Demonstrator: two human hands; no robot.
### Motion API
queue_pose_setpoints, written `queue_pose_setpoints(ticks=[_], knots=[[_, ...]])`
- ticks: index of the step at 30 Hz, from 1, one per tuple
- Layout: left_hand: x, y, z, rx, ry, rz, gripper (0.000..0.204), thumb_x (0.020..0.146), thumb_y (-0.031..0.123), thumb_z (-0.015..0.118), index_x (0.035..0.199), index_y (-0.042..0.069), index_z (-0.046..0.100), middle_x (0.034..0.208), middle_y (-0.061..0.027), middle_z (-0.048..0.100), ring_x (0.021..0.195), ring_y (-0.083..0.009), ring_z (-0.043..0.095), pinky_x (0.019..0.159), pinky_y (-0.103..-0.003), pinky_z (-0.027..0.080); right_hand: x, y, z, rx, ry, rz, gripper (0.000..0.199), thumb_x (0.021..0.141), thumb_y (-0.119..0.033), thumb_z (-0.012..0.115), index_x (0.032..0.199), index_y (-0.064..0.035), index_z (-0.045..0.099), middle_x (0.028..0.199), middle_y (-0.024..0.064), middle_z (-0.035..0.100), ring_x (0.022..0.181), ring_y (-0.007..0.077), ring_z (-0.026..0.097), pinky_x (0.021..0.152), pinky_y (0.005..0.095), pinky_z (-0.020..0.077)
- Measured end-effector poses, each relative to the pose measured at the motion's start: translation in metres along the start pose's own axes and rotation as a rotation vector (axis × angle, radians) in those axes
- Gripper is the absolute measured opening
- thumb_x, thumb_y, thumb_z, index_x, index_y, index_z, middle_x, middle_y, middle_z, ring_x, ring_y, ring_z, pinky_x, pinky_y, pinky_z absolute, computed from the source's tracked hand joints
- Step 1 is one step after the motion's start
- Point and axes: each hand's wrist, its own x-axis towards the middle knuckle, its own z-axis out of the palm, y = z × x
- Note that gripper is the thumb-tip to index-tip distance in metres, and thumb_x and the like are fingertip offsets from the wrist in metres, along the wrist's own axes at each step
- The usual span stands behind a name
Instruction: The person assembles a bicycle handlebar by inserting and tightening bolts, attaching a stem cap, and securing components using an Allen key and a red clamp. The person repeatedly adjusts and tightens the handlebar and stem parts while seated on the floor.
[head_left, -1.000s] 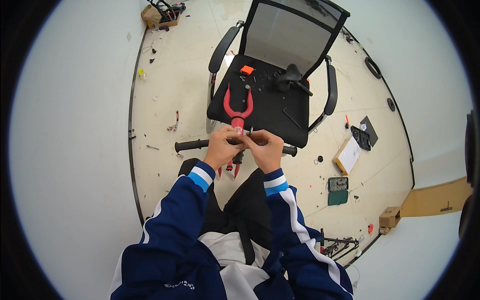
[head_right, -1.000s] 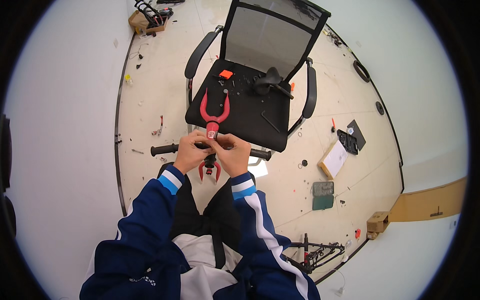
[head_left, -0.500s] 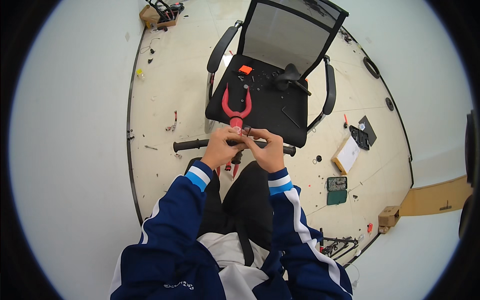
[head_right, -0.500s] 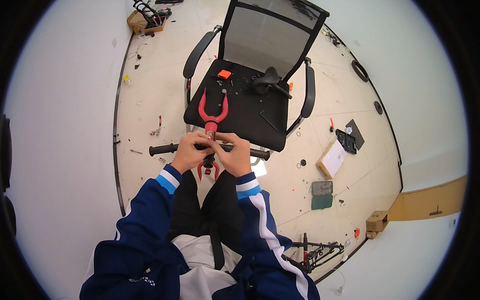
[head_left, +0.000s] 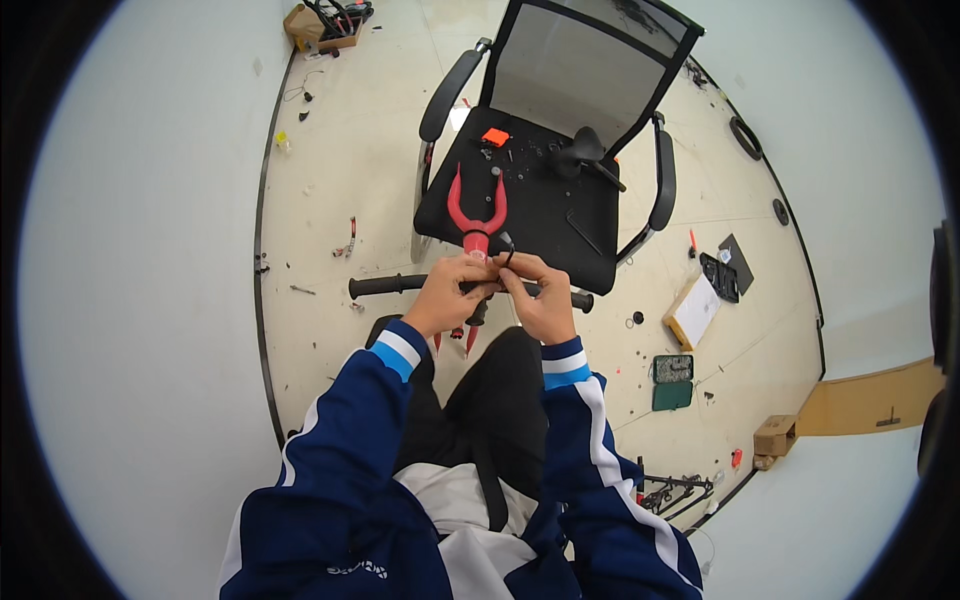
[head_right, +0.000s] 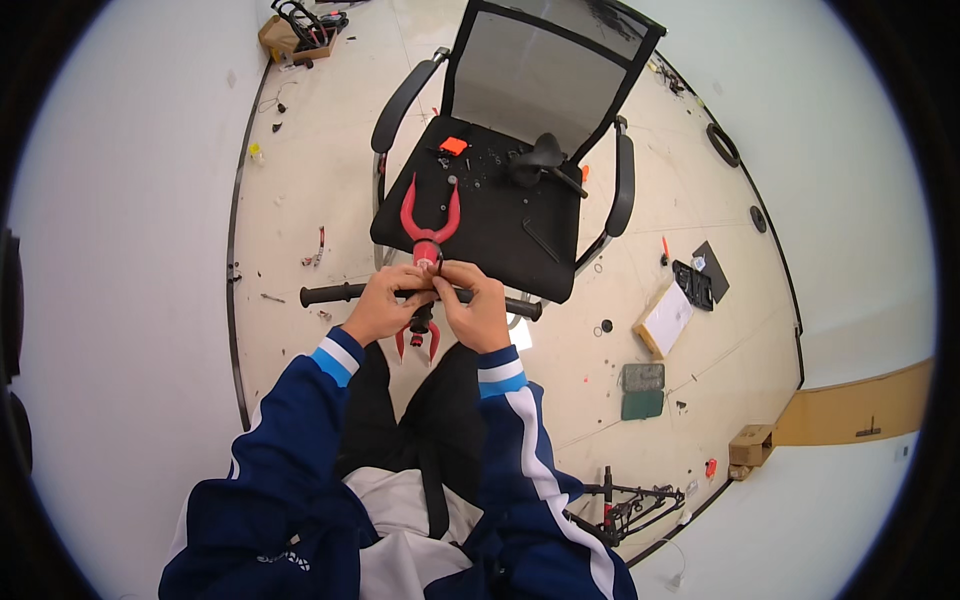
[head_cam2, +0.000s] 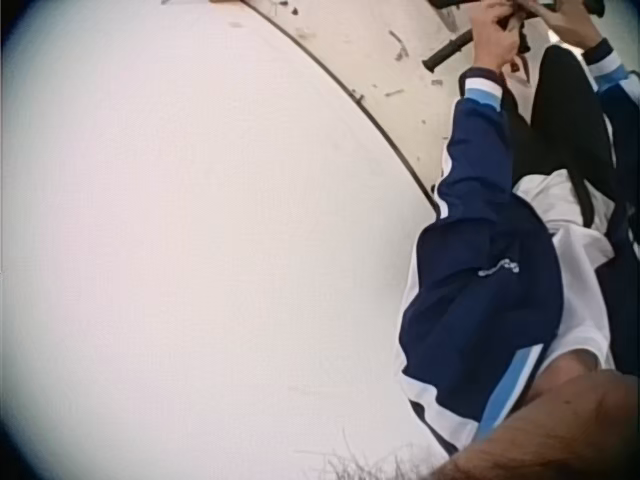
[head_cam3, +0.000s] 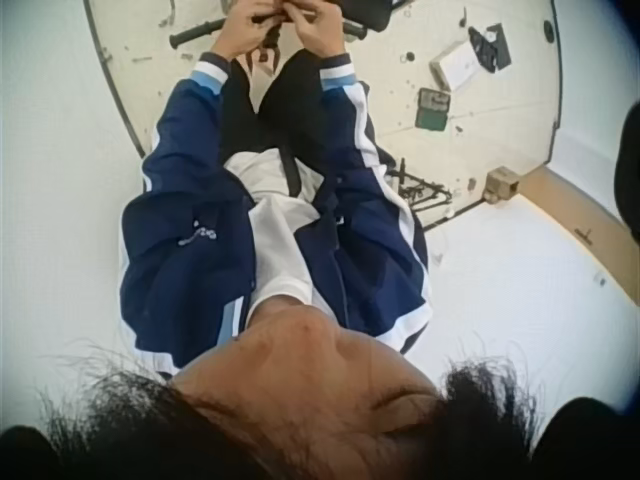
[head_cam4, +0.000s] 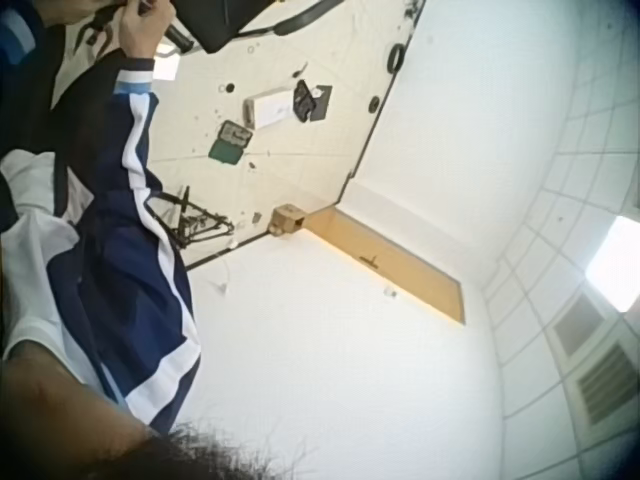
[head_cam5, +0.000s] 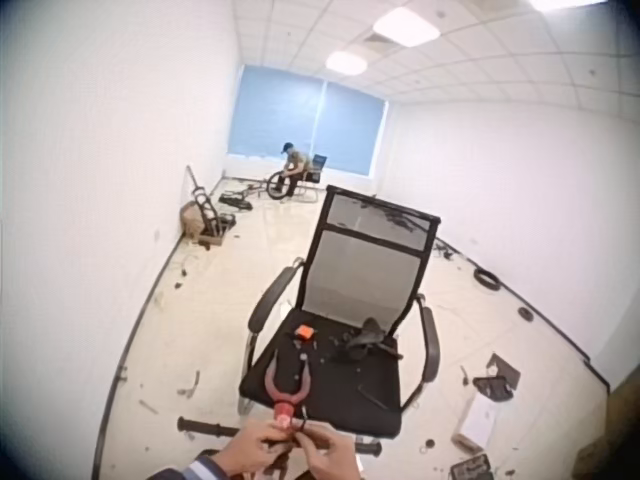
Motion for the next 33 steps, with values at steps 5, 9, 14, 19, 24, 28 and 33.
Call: queue_pose_setpoints(ticks=[5, 9, 14, 19, 24, 28, 33], knots=[[0.004, 0.004, 0.000, -0.035, 0.043, -0.118, 0.024, 0.073, 0.010, 0.085, 0.094, 0.004, 0.076, 0.091, -0.0078, 0.071, 0.085, -0.0250, 0.066, 0.082, -0.035, 0.051, 0.004, -0.015, 0.002, -0.040, 0.017, 0.070, 0.017, 0.085, -0.006, 0.073, 0.099, 0.0039, 0.074, 0.088, 0.0136, 0.075, 0.079, 0.0196, 0.073, 0.075, 0.0275, 0.0553], [0.003, 0.000, -0.002, 0.063, 0.011, -0.063, 0.029, 0.069, 0.013, 0.087, 0.095, 0.005, 0.076, 0.097, -0.0063, 0.070, 0.096, -0.0246, 0.063, 0.087, -0.037, 0.047, 0.003, -0.005, 0.004, 0.009, 0.063, 0.105, 0.016, 0.087, -0.004, 0.071, 0.100, 0.0064, 0.073, 0.086, 0.0117, 0.075, 0.077, 0.0156, 0.072, 0.073, 0.0251, 0.0553], [-0.006, -0.001, -0.003, 0.314, -0.031, 0.054, 0.028, 0.068, 0.013, 0.086, 0.093, 0.008, 0.077, 0.103, -0.0032, 0.066, 0.108, -0.0233, 0.056, 0.093, -0.037, 0.039, 0.000, -0.008, 0.000, 0.167, 0.120, 0.143, 0.015, 0.091, -0.001, 0.067, 0.103, 0.0088, 0.071, 0.089, 0.0097, 0.075, 0.082, 0.0139, 0.072, 0.074, 0.0239, 0.0552], [-0.005, -0.001, 0.001, 0.304, 0.078, 0.114, 0.023, 0.069, 0.011, 0.085, 0.091, 0.008, 0.076, 0.095, -0.0040, 0.067, 0.097, -0.0244, 0.059, 0.085, -0.038, 0.044, 0.002, -0.007, -0.013, 0.292, 0.241, 0.167, 0.015, 0.092, -0.001, 0.066, 0.103, 0.0082, 0.070, 0.092, 0.0120, 0.074, 0.083, 0.0157, 0.071, 0.072, 0.0250, 0.0574], [-0.002, 0.011, -0.003, 0.131, 0.243, -0.062, 0.015, 0.080, 0.011, 0.078, 0.093, 0.004, 0.074, 0.093, -0.0083, 0.071, 0.087, -0.0239, 0.065, 0.079, -0.036, 0.049, -0.009, 0.002, -0.022, 0.342, 0.290, 0.264, 0.015, 0.093, -0.002, 0.065, 0.103, 0.0092, 0.069, 0.092, 0.0132, 0.073, 0.083, 0.0185, 0.072, 0.072, 0.0274, 0.0593], [-0.015, 0.008, -0.024, 0.088, 0.245, -0.216, 0.015, 0.086, 0.008, 0.073, 0.099, 0.001, 0.073, 0.090, -0.0110, 0.072, 0.077, -0.0215, 0.068, 0.073, -0.032, 0.052, -0.015, 0.002, -0.002, 0.424, 0.223, 0.247, 0.015, 0.092, -0.001, 0.067, 0.103, 0.0094, 0.069, 0.092, 0.0123, 0.073, 0.082, 0.0185, 0.072, 0.075, 0.0289, 0.0605], [-0.029, 0.009, -0.027, 0.053, 0.193, -0.155, 0.019, 0.081, 0.005, 0.077, 0.099, 0.001, 0.074, 0.084, -0.0092, 0.073, 0.071, -0.0155, 0.064, 0.068, -0.028, 0.048, -0.008, 0.002, 0.028, 0.311, 0.136, 0.147, 0.016, 0.091, 0.000, 0.069, 0.105, 0.0073, 0.072, 0.091, 0.0085, 0.075, 0.085, 0.0133, 0.072, 0.078, 0.0236, 0.0550]])
